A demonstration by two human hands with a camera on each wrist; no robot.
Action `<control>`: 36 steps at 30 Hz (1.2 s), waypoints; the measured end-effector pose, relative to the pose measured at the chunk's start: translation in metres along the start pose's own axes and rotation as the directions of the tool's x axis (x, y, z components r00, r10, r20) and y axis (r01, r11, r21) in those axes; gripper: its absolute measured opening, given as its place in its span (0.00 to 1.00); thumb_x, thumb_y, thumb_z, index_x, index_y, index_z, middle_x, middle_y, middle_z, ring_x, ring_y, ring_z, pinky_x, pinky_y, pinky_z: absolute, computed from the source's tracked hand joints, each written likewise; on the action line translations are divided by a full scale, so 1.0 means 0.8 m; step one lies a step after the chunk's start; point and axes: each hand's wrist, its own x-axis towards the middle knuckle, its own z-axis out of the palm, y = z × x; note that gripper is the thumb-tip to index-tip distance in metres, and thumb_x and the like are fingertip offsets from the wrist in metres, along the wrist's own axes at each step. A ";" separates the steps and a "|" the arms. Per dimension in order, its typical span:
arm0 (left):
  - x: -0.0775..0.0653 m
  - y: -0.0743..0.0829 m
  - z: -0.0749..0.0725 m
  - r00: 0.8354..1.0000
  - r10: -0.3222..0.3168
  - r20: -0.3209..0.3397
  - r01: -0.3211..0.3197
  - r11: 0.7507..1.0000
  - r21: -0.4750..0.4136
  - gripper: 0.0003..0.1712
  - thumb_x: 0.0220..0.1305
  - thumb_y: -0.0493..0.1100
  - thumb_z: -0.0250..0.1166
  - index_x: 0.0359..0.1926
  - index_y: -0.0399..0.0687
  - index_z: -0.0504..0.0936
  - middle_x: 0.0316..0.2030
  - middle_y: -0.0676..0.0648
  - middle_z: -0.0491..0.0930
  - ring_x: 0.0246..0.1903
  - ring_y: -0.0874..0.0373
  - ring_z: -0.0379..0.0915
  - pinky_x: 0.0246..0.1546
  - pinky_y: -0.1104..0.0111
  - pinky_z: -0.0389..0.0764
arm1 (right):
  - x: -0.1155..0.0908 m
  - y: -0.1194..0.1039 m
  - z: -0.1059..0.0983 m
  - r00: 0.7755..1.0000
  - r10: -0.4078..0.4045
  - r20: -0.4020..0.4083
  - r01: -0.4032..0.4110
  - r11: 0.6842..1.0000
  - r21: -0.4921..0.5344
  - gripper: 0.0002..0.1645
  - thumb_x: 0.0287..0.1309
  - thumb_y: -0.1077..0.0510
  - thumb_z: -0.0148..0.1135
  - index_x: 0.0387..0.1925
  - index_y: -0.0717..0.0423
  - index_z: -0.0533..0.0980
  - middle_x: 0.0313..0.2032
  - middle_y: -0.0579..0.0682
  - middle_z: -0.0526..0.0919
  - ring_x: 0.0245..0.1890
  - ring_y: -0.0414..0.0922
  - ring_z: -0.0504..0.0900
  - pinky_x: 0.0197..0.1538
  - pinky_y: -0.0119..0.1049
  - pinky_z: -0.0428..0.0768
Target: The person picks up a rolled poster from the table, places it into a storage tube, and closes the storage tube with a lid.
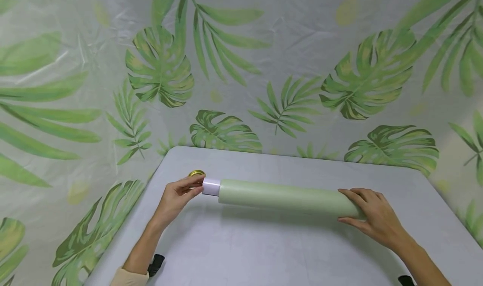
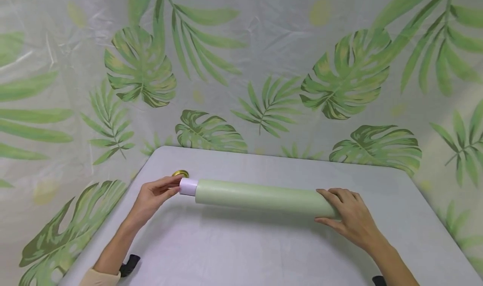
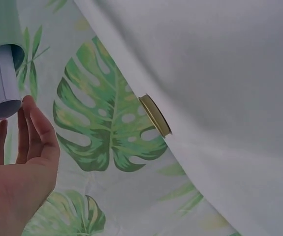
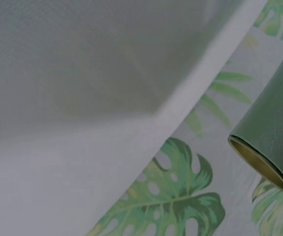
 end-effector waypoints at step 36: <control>0.003 0.015 0.024 0.995 0.100 0.027 -0.103 0.985 0.141 0.17 0.64 0.39 0.73 0.54 0.49 0.89 0.52 0.46 0.88 0.51 0.60 0.83 0.54 0.68 0.81 | 0.004 -0.018 0.007 1.000 0.007 -0.016 -0.007 1.000 0.021 0.51 0.38 0.33 0.81 0.66 0.48 0.78 0.49 0.53 0.83 0.50 0.53 0.80 0.52 0.53 0.71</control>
